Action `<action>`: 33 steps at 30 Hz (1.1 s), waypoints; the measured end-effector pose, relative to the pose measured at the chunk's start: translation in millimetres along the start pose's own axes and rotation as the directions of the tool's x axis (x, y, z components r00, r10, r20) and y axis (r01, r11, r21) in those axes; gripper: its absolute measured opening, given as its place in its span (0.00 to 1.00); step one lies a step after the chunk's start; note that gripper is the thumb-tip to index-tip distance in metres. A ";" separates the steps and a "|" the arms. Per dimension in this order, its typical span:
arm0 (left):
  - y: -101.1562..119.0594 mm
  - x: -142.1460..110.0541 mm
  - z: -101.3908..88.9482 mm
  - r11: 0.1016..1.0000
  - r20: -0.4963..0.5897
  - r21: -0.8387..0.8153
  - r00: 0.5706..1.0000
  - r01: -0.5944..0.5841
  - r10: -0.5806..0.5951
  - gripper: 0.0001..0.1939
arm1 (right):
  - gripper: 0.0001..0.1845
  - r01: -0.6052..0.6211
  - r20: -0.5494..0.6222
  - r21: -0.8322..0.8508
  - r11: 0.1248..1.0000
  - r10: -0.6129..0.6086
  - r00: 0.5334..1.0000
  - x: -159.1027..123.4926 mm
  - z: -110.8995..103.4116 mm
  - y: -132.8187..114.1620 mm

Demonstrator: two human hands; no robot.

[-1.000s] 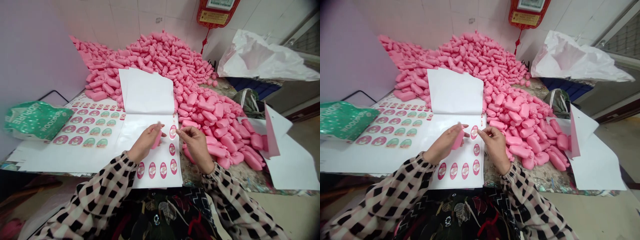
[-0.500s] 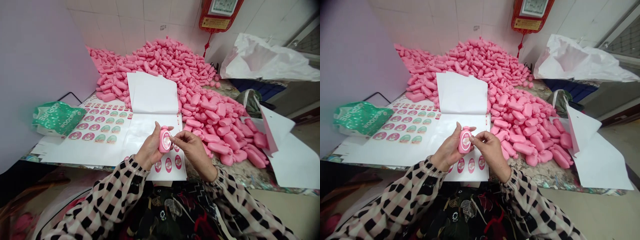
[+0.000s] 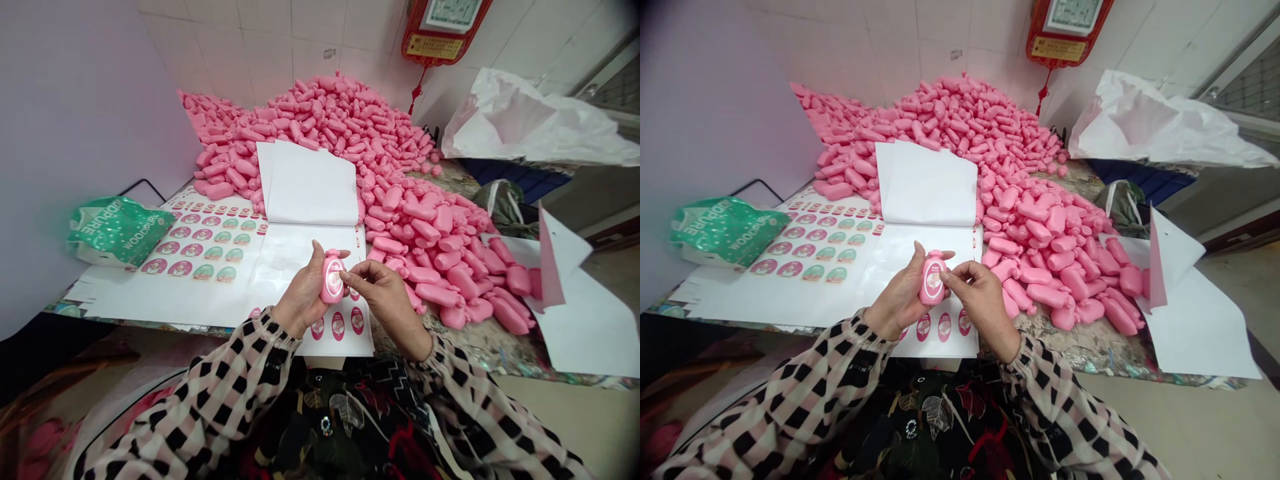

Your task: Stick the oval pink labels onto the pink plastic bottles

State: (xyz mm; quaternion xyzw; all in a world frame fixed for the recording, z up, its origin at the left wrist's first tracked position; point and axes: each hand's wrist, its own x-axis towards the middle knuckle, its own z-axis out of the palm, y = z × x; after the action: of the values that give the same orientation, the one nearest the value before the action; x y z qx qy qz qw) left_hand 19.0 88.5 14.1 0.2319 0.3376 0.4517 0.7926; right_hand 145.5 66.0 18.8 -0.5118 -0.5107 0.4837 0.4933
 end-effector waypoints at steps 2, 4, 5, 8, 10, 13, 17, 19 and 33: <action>1.0 -0.6 -1.6 0.999 0.027 0.036 0.999 0.029 -0.030 0.34 | 0.11 -0.001 -0.019 -0.047 0.999 0.000 1.000 0.5 -0.8 3.5; 3.3 -2.3 -4.8 0.992 0.069 0.080 0.992 0.101 -0.106 0.35 | 0.12 -0.008 -0.033 -0.097 0.995 0.005 0.999 1.0 -2.2 7.6; 4.8 -3.9 -7.0 0.985 0.092 0.105 0.985 0.135 -0.145 0.33 | 0.12 -0.010 -0.038 -0.125 0.992 0.005 0.999 1.1 -3.5 9.5; 8.8 -10.7 -14.9 0.965 0.153 0.196 0.967 0.174 -0.205 0.24 | 0.13 0.011 -0.006 -0.260 0.966 -0.013 1.000 0.1 -10.4 13.0; 9.9 -15.6 -20.0 0.949 0.170 0.256 0.958 0.183 -0.231 0.25 | 0.12 0.058 0.031 -0.401 0.914 -0.049 0.998 -0.6 -17.3 12.2; 8.3 -20.9 -23.6 0.944 0.181 0.268 0.952 0.193 -0.246 0.24 | 0.14 0.087 0.027 -0.499 0.862 -0.085 0.996 0.6 -25.1 7.9; 4.1 -26.3 -18.0 0.956 0.248 0.242 0.942 0.166 -0.226 0.22 | 0.18 -0.015 -0.009 -0.251 0.968 0.013 1.000 2.0 -18.1 6.5; 2.5 -30.7 -13.9 0.937 0.285 0.293 0.919 0.188 -0.273 0.23 | 0.19 -0.096 -0.004 -0.084 0.992 0.096 0.995 -0.9 -9.0 9.8; 6.2 -167.4 -118.8 0.844 -0.116 0.394 0.931 0.364 -0.347 0.38 | 0.14 0.114 0.077 -0.958 0.264 -0.148 0.986 -42.0 -62.0 28.0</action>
State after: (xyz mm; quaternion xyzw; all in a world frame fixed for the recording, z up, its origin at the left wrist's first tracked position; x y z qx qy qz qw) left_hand -133.8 -47.2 -6.2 0.3167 0.4772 0.2210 0.7894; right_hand 208.3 23.6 -6.7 -0.6680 -0.7319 0.0299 0.1314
